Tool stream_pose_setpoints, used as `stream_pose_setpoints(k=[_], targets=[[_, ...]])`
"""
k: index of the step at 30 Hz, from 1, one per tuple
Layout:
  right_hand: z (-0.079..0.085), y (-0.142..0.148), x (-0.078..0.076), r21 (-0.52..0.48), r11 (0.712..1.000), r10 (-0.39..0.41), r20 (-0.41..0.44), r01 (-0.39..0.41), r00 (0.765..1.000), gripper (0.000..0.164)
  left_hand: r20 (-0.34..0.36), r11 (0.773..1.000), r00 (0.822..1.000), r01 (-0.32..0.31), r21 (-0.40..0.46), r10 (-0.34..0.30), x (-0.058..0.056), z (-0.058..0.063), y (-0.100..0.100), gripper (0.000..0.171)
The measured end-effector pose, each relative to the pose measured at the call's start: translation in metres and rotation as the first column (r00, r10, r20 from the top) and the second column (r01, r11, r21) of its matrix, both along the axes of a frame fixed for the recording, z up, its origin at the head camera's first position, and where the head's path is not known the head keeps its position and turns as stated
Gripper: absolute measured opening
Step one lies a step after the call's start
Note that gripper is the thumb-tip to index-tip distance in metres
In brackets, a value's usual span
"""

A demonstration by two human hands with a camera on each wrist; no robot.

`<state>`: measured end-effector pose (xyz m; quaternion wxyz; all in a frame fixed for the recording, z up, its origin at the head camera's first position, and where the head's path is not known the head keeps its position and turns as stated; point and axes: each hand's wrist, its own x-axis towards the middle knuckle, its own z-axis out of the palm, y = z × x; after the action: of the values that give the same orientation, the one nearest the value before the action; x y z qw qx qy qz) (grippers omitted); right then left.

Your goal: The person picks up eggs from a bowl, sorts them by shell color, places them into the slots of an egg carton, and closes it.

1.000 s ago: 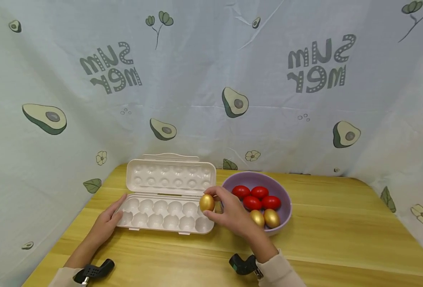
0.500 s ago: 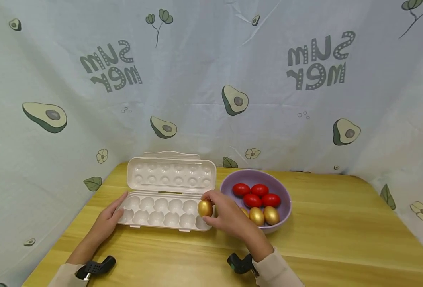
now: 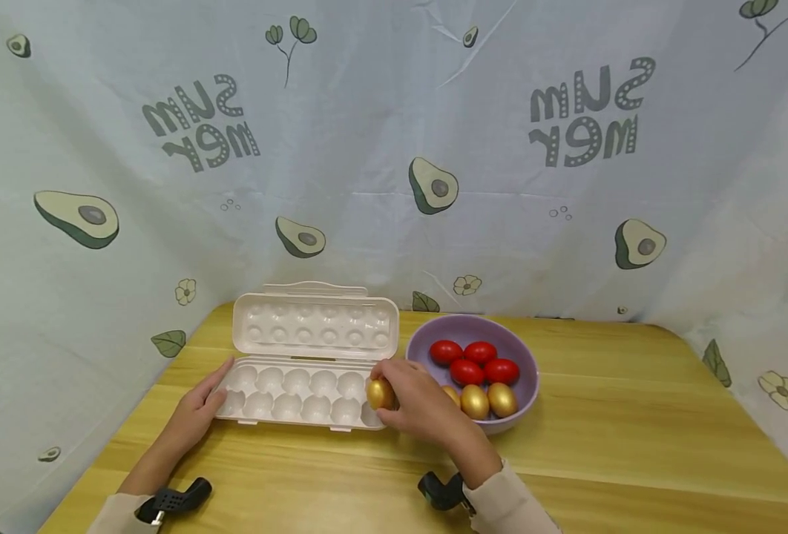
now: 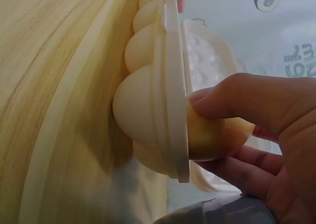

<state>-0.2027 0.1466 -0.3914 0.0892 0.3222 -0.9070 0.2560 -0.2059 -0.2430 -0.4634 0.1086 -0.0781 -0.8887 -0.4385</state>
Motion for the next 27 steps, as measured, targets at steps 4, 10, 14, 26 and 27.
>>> stream_pose_setpoints(k=[4, 10, 14, 26, 27], targets=[[-0.0005, -0.0013, 0.0014, 0.036, 0.999, -0.009, -0.022, 0.009, 1.000, 0.042, 0.001, 1.000, 1.000, 0.003, -0.003, -0.003, -0.0003, -0.0014, -0.0002, 0.050], [-0.0011, -0.0033, 0.0013, 0.095, 0.995, 0.016, -0.049, -0.011, 0.999, 0.039, 0.003, 1.000, 1.000, -0.001, 0.001, 0.001, -0.0005, -0.0002, -0.0003, 0.050], [-0.0012, -0.0034, 0.0009, 0.127, 0.992, 0.034, -0.069, -0.025, 0.997, 0.039, 0.018, 1.000, 1.000, 0.001, 0.013, -0.002, -0.0006, 0.0007, -0.0003, 0.051], [-0.0039, -0.0037, -0.0004, 0.138, 0.989, 0.057, -0.089, -0.044, 0.994, 0.027, 0.019, 1.000, 1.000, -0.003, 0.010, 0.003, -0.0003, 0.0004, -0.0001, 0.052], [-0.0040, -0.0039, -0.0005, 0.138, 0.989, 0.061, -0.092, -0.048, 0.994, 0.025, 0.021, 1.000, 1.000, -0.003, 0.012, 0.003, -0.0004, 0.0005, -0.0001, 0.052]])
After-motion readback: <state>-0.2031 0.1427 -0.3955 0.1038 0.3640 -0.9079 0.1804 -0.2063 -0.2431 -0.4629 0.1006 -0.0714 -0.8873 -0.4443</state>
